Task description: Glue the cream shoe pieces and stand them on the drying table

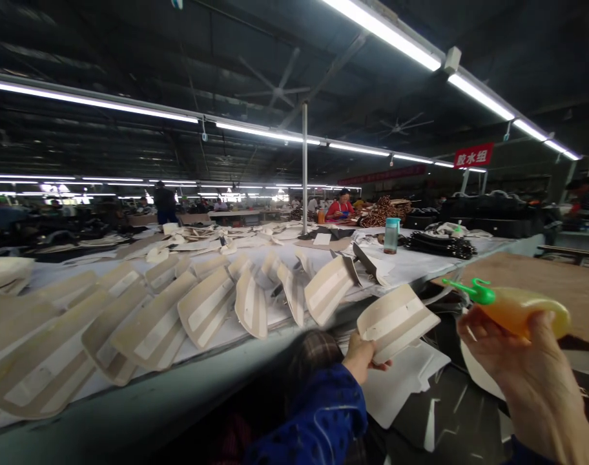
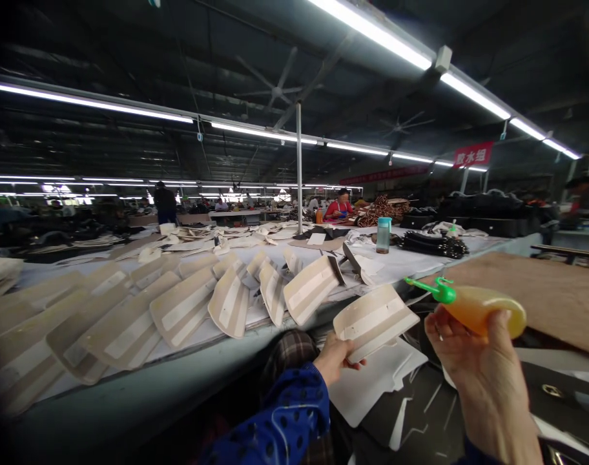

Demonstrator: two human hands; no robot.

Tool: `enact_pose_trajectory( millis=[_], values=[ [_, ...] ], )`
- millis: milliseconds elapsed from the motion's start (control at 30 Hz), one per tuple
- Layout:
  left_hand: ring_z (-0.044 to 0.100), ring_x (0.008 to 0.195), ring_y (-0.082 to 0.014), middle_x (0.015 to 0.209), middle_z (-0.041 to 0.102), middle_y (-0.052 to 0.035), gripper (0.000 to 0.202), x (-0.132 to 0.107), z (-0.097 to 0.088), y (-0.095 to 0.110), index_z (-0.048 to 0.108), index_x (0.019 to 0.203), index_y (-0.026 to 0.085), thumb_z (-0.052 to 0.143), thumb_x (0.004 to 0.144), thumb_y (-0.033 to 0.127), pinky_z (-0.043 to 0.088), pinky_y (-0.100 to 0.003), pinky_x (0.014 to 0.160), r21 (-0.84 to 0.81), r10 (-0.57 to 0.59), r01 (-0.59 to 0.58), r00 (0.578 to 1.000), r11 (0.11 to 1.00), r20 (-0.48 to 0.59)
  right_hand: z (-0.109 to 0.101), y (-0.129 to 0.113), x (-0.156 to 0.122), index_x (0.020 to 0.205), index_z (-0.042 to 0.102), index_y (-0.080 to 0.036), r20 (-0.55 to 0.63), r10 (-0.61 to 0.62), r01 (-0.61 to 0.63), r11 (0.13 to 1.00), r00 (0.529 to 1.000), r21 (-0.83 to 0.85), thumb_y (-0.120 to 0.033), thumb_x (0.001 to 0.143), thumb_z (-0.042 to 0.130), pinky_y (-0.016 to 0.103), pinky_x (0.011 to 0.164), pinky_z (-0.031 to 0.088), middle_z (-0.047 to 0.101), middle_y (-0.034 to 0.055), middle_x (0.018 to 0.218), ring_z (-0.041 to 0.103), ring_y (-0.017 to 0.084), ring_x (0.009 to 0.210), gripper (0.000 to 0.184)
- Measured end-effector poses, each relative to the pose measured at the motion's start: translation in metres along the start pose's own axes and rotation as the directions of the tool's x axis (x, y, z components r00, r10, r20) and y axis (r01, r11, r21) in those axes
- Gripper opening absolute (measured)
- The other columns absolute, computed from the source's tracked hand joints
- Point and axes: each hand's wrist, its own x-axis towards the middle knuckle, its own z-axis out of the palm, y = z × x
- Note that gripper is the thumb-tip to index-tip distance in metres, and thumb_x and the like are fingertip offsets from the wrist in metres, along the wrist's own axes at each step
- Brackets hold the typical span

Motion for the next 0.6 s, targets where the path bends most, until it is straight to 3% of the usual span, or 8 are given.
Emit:
enact_pose_trajectory(
  millis=[133,367,467,600],
  values=[
    [0.069,0.088,-0.0198,0.108,0.068,-0.0054,0.028,-0.006,0.0,0.007,0.062,0.119,0.016,0.059,0.098,0.035,0.059,-0.036,0.075,-0.092,0.084,-0.079,0.995,0.993,0.058,-0.012,0.019,0.019,0.109,0.062,-0.016,-0.077,0.133,-0.138,0.988,0.988,-0.071,-0.051,0.097,0.056,0.032,0.067,0.053,0.064,0.0045,0.099,0.064,0.017,0.08,0.037],
    [0.067,0.102,-0.023,0.121,0.065,-0.0081,0.03,-0.002,-0.001,0.01,0.061,0.123,0.017,0.061,0.097,0.032,0.057,-0.042,0.085,-0.242,0.246,-0.246,0.969,0.939,-0.028,-0.02,0.08,0.013,0.118,0.06,-0.016,-0.024,0.454,-0.448,0.869,0.891,-0.209,-0.052,0.099,0.052,0.035,0.07,0.055,0.065,0.0072,0.107,0.066,0.018,0.083,0.042],
    [0.067,0.099,-0.0218,0.119,0.066,-0.0084,0.03,-0.004,-0.001,0.013,0.06,0.123,0.018,0.061,0.097,0.033,0.057,-0.041,0.084,-0.248,0.242,-0.236,0.97,0.939,-0.01,-0.02,0.102,0.003,0.115,0.062,-0.015,0.022,0.517,-0.496,0.831,0.856,-0.252,-0.049,0.1,0.054,0.037,0.073,0.056,0.066,0.0066,0.105,0.066,0.018,0.084,0.038],
    [0.069,0.095,-0.0208,0.114,0.069,-0.007,0.025,-0.021,0.0,0.021,0.063,0.119,0.02,0.061,0.097,0.031,0.058,-0.038,0.08,-0.208,0.204,-0.2,0.979,0.958,0.001,-0.021,0.11,-0.01,0.111,0.063,-0.017,0.067,0.514,-0.473,0.827,0.855,-0.303,-0.048,0.1,0.053,0.04,0.076,0.056,0.066,0.0061,0.102,0.067,0.021,0.089,0.035]
  ],
)
